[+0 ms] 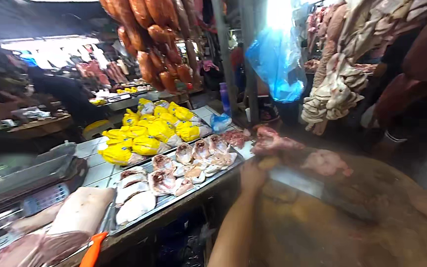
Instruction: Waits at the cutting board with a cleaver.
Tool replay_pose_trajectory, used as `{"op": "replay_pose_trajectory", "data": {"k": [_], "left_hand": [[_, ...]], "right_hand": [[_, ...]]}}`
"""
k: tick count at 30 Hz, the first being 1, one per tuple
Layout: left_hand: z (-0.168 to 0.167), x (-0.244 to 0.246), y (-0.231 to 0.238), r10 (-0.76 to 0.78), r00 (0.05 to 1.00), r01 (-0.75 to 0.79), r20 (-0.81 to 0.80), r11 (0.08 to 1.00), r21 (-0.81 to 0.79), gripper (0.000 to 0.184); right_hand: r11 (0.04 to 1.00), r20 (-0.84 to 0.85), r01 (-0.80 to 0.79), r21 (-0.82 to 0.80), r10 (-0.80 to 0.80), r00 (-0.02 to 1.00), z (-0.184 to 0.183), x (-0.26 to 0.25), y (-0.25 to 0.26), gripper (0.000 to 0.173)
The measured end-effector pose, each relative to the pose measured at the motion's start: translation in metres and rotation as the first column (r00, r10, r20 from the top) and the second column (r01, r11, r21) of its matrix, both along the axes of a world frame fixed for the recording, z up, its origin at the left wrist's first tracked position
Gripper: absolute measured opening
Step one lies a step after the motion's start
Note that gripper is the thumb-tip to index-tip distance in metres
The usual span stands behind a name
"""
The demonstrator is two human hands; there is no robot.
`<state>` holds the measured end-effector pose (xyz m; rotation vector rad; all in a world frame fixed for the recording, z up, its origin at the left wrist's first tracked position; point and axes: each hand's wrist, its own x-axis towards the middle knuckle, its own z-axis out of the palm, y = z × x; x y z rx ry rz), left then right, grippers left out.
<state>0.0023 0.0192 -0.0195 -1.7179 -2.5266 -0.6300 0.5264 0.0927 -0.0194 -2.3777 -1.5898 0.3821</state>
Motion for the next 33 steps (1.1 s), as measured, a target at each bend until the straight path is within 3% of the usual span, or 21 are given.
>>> {"op": "replay_pose_trajectory", "data": {"k": [6, 17, 21, 33], "left_hand": [[-0.001, -0.003, -0.004, -0.053, 0.999, 0.053, -0.013, 0.999, -0.002, 0.054], [-0.014, -0.011, 0.007, -0.080, 0.994, 0.084, -0.079, 0.996, 0.043, 0.057], [-0.013, -0.012, 0.007, -0.082, 0.994, 0.085, -0.068, 0.996, 0.037, 0.064], [-0.006, -0.002, 0.004, -0.047, 0.997, 0.047, -0.066, 0.999, -0.003, 0.053]], "right_hand": [[0.998, -0.058, 0.007, -0.066, -0.011, 0.998, 0.033, -0.025, -0.024, 0.086], [0.997, -0.109, 0.068, -0.033, -0.071, 0.991, 0.016, -0.013, -0.011, 0.095], [0.998, -0.153, 0.069, -0.004, -0.068, 0.986, 0.012, -0.010, -0.010, 0.093], [0.995, -0.189, 0.095, -0.024, -0.098, 0.977, 0.013, -0.008, -0.008, 0.081]]}}
